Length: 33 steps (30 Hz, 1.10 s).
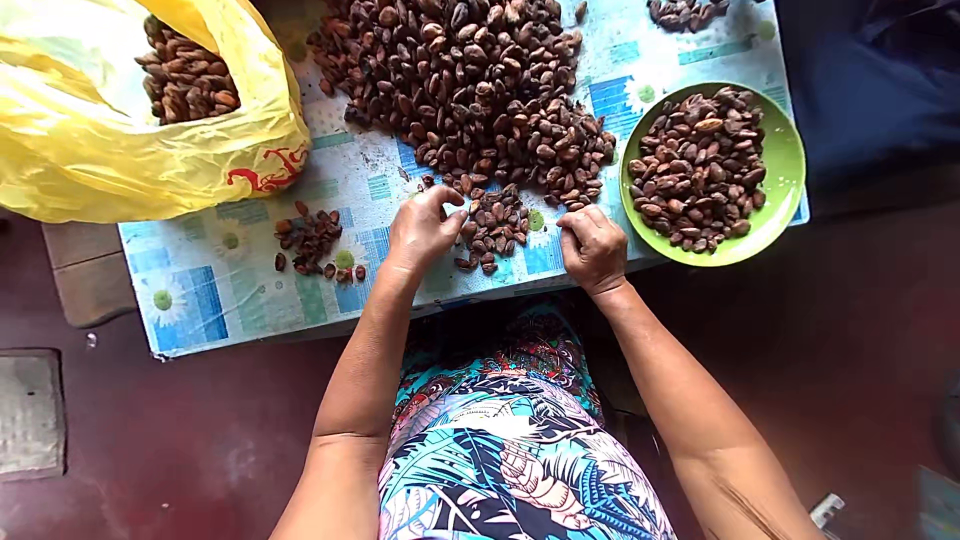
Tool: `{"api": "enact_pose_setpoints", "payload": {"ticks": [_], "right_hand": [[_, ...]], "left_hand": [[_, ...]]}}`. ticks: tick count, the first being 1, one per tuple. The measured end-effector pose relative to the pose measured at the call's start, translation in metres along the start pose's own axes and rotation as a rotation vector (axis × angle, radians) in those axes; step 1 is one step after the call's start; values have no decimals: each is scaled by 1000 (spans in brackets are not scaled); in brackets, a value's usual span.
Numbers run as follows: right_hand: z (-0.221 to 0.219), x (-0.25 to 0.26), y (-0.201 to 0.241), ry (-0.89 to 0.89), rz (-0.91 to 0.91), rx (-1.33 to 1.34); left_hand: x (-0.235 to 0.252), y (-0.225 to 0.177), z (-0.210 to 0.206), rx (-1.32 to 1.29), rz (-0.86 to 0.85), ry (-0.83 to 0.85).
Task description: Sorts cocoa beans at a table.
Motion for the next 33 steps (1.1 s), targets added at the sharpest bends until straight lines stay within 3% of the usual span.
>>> {"api": "enact_pose_setpoints", "payload": {"ticks": [6,9,11,13,17,19,24,27,29,33], "right_hand": [[-1,-1,0,-4,5,-9],[-2,-1,-1,-12,7,-10],[-2,-1,-2,-6,5,-11],[-2,-1,-2,-4,5,-12],[-3,-1,-2,2,8,-7],[-3,-1,-2,1,7,-5],[-2,-1,-2,-9,3,-9],[-2,-1,-2,-2,0,-11],[-2,-1,-3,-6,-2,-8],[-2,-1,-2,-20,-6,-7]], "left_hand": [[12,-19,-21,223,32,55],[13,-10,-14,136,-26,-6],[12,0,0,-84,-79,-87],[7,4,15,-494,-25,-140],[-7,14,22,-1233,127,-43],[-11,20,17,-1389,154,4],[-18,16,7,-1502,142,96],[-18,10,8,-1496,180,132],[-16,8,7,-1317,201,84],[-11,9,5,-355,-63,-23]]}}
Point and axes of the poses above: each hand's wrist, its own x-axis towards the middle knuckle, its own z-axis out of the back of the hand, y = z × x, the point moved 5 cm from there along x, towards the middle knuckle, and after that the axes turned 14 degrees about -x, right-handed, at the moved point
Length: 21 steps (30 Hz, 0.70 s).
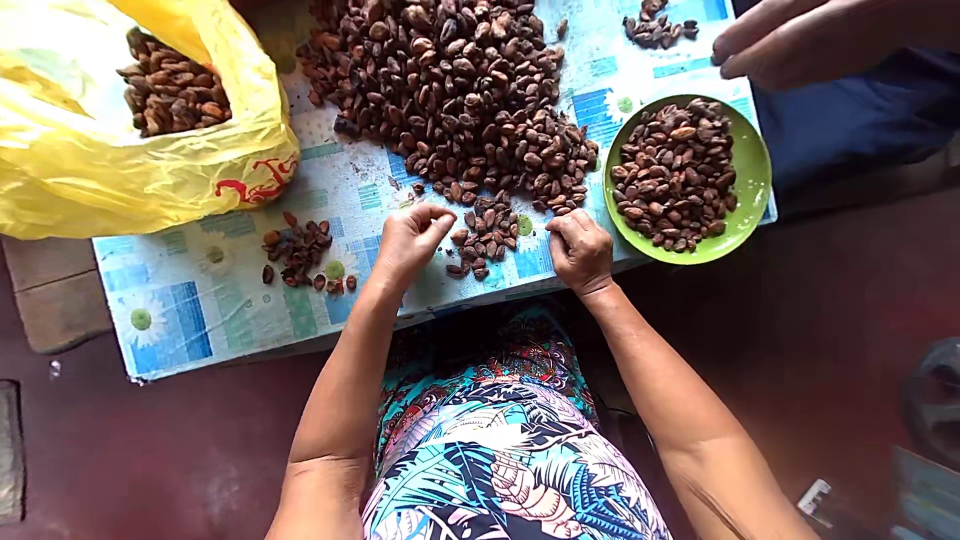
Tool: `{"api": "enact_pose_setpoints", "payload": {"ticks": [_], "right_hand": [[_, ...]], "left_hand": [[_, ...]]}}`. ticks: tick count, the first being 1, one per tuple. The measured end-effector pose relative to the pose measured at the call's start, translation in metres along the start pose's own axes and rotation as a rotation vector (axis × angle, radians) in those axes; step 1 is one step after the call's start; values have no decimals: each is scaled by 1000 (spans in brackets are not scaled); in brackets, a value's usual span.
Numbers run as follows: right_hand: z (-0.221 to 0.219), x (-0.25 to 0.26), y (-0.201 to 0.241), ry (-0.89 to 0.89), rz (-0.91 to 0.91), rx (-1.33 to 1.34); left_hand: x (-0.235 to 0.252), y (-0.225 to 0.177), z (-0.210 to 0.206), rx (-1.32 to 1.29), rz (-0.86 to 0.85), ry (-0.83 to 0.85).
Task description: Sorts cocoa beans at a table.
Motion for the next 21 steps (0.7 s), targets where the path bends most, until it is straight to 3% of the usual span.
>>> {"api": "enact_pose_setpoints", "payload": {"ticks": [3,7,11,13,17,20,21], "right_hand": [[0,0,1,-13,-3,-12],[-2,-1,2,-36,-6,-14],[-3,1,2,-33,9,14],[-3,1,2,-13,11,19],[8,-2,8,9,-50,-61],[10,-10,8,176,-107,-123],[5,-11,5,257,-134,-114]], "left_hand": [[-5,-4,-17,485,-56,76],[-19,-16,-33,705,-124,45],[3,-25,-26,559,-71,15],[23,-47,-48,410,-98,37],[39,-113,-146,367,-185,305],[20,-196,-184,558,123,629],[28,-188,-198,482,-47,598]]}}
Point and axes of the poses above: each hand's wrist, its own x-axis towards the middle knuckle, its own z-axis out of the back of the hand, y = z × x, the point moved 5 cm from there along x, towards the middle knuckle, and after that the axes turned 14 degrees about -x, right-handed, at the moved point
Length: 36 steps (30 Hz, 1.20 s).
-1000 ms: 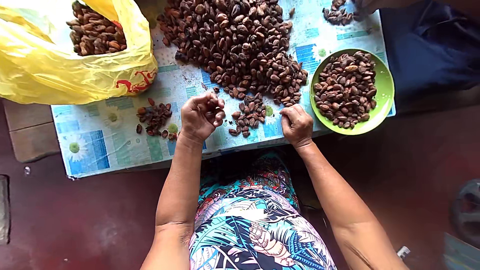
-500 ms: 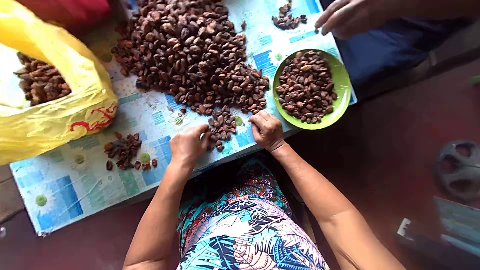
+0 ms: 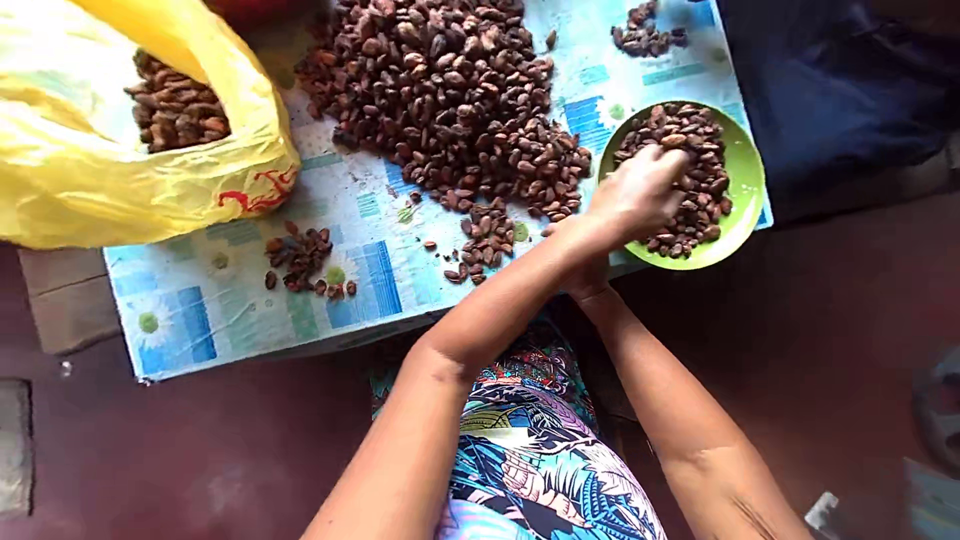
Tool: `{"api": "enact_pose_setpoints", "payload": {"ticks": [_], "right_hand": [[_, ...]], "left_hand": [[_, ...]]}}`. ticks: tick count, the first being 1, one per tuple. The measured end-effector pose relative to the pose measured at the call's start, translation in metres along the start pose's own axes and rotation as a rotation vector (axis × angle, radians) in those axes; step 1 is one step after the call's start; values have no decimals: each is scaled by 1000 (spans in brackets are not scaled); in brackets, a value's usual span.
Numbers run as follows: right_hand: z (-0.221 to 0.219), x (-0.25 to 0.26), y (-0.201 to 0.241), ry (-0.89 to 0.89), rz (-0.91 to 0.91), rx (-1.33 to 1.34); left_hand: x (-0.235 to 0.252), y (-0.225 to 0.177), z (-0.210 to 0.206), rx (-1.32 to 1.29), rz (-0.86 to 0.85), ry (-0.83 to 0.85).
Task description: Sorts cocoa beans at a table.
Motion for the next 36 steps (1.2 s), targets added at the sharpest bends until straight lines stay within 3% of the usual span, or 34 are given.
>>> {"api": "enact_pose_setpoints", "payload": {"ticks": [1,2,3,6,7,11,14,17,22,24,32,36], "right_hand": [[-7,1,-3,104,-22,20],[-9,1,-4,169,-38,19],[-6,0,-3,196,-50,6],[1,7,0,-220,98,-7],[0,10,-1,-256,132,61],[-3,14,-3,-229,149,108],[-3,13,-3,-226,152,103],[-2,13,-4,-225,153,97],[-2,11,-5,-215,152,93],[0,10,-4,-187,149,86],[-1,12,-4,-207,150,83],[-1,12,-4,-203,142,75]], "left_hand": [[25,26,-20,-103,-367,-266],[45,43,-30,-162,-482,-329],[49,53,-29,-155,-464,-313],[15,99,0,-102,-401,-381],[-2,124,14,-73,-381,-456],[-71,221,65,41,-117,-692],[-98,257,74,80,-6,-811],[-105,265,73,68,-60,-875],[-137,286,92,-503,75,-1005],[-148,293,95,-571,111,-1031],[-128,278,86,-114,164,-682],[-114,270,81,14,233,-661]]}}
Point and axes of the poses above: each hand's wrist, its own x-axis towards the middle knuckle, its own z-axis out of the back of the hand, y = z × x, the point moved 5 cm from there along x, towards the middle knuckle, and after that the axes turned 14 degrees about -x, right-handed, at the moved point
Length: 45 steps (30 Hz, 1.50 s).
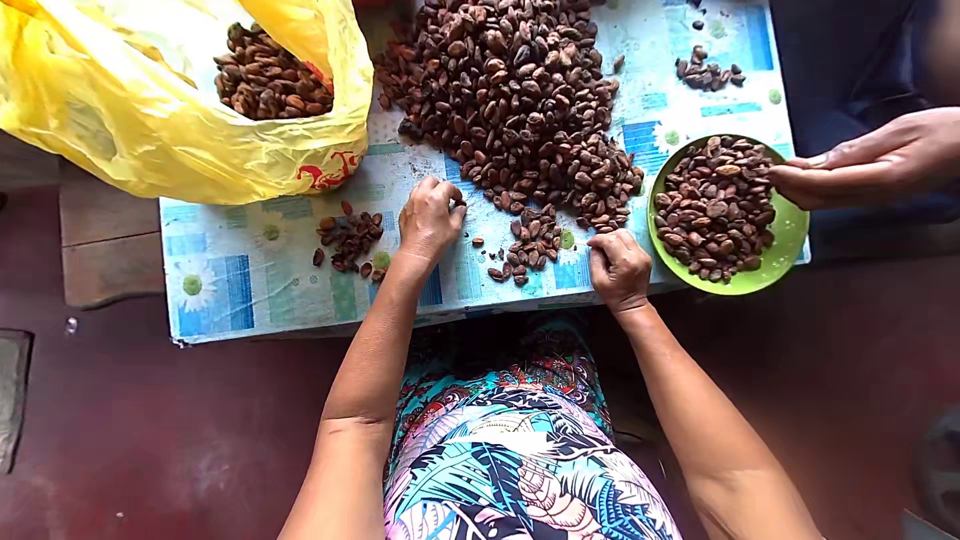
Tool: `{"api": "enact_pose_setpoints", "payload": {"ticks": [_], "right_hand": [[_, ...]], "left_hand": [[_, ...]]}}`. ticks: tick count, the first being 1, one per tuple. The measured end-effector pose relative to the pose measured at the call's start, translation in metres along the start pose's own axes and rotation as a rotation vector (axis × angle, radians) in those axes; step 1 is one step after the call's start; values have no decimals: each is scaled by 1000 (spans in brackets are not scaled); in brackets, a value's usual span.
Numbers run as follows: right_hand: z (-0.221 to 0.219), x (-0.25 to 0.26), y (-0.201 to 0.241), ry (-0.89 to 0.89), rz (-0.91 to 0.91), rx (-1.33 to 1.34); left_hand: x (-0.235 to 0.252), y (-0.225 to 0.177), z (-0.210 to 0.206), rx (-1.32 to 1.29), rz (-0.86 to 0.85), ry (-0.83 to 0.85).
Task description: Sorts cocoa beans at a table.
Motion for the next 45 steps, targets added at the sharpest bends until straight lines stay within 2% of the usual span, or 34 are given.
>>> {"api": "enact_pose_setpoints", "payload": {"ticks": [2,3,5,7,8,10,12,14,17,19,24,27,30,33,37,40,43,45], "right_hand": [[1,-1,0,19,-7,1],[1,-1,0,18,-8,3],[0,0,-1,-19,0,12],[-1,0,0,-33,3,20],[-1,0,0,-34,3,21],[-2,0,-1,-36,4,21],[-2,-1,-1,-46,7,24],[-2,-1,-1,-45,5,19],[-2,0,0,-40,0,10],[-2,0,0,-44,2,12],[-2,0,0,-42,0,17],[-2,0,0,-41,-3,14],[-2,0,0,-28,-8,21],[-1,0,0,-36,-4,23],[-2,0,0,-35,5,23],[-2,0,0,-42,10,33],[-1,0,0,-42,11,38],[-2,0,0,-46,8,36]], "left_hand": [[0,1,7,-208,13,-64],[-1,4,11,-413,50,-120],[-3,6,13,-986,202,-191],[-2,7,7,-1425,386,-158],[0,6,3,-1462,442,-123],[6,1,-5,-1157,383,-50],[12,-10,-13,-655,215,-29],[16,-27,-22,-283,81,22],[20,-43,-40,38,5,61],[20,-44,-46,134,-12,58],[12,-35,-32,59,0,184],[13,-39,-32,10,-142,178],[21,-49,-48,89,-228,232],[25,-55,-52,179,-170,276],[20,-45,-33,168,-114,318],[16,-29,2,-101,-95,188],[8,-4,31,-493,99,-55],[4,6,34,-525,199,-65]]}}
Point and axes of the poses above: each hand's wrist, its own x-axis towards the middle knuckle, its own z-axis out of the back of the hand, y = z × x, the point moved 5 cm from there along x, towards the middle knuckle, and after that the axes turned 14 degrees about -x, right-handed, at the moved point
